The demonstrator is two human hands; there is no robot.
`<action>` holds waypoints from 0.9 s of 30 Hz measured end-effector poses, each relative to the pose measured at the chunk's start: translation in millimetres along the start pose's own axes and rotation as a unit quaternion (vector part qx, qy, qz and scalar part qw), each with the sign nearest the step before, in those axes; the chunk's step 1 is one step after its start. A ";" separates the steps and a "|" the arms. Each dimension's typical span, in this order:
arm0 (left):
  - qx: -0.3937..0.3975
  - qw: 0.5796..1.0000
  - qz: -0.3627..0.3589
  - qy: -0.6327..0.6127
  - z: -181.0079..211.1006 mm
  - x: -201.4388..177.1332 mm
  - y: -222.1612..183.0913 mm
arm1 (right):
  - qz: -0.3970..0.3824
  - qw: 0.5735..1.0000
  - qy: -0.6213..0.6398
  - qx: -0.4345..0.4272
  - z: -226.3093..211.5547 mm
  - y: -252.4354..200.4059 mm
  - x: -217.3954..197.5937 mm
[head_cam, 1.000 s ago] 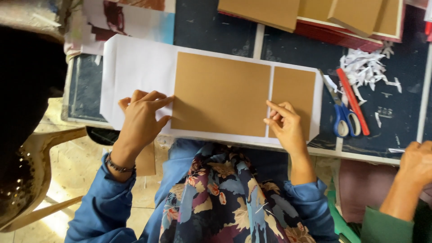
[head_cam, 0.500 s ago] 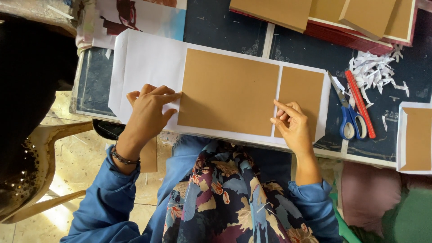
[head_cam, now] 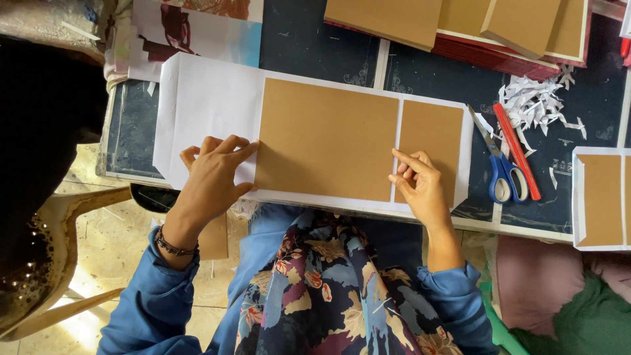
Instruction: The person assembles cardboard and paper components by hand and using scissors, placing cardboard inserts onto paper sheets, trimming edges with scissors, and stacking the completed items.
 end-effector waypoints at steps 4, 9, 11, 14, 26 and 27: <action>0.005 1.000 0.011 0.016 -1.4 1.9 1.8 | -0.003 1.000 -0.002 -0.001 0.4 0.5 -0.1; 0.005 1.000 0.011 0.016 2.4 -2.5 0.1 | -0.002 1.000 -0.002 0.001 -2.8 2.7 -0.6; 0.003 1.000 0.004 0.013 2.9 -6.9 3.1 | -0.004 1.000 0.002 0.003 -0.8 1.8 -1.0; -0.009 0.999 -0.035 -0.015 0.4 -11.4 8.8 | -0.009 1.000 0.004 0.000 3.5 1.6 0.0; 0.078 0.992 -0.005 0.098 34.8 8.0 29.4 | 0.032 0.999 0.018 0.022 13.7 -15.2 -25.3; 0.079 0.990 0.006 0.114 35.7 9.1 29.9 | 0.033 0.999 0.008 0.018 14.6 -16.0 -25.6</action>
Point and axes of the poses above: each hand's wrist, its own y-axis towards the middle knuckle, its own x-axis out of the palm, z = x × y, the point moved 5 cm from there along y, towards the middle knuckle, and after that the axes turned 14 degrees about -x, right-handed, at the moved point
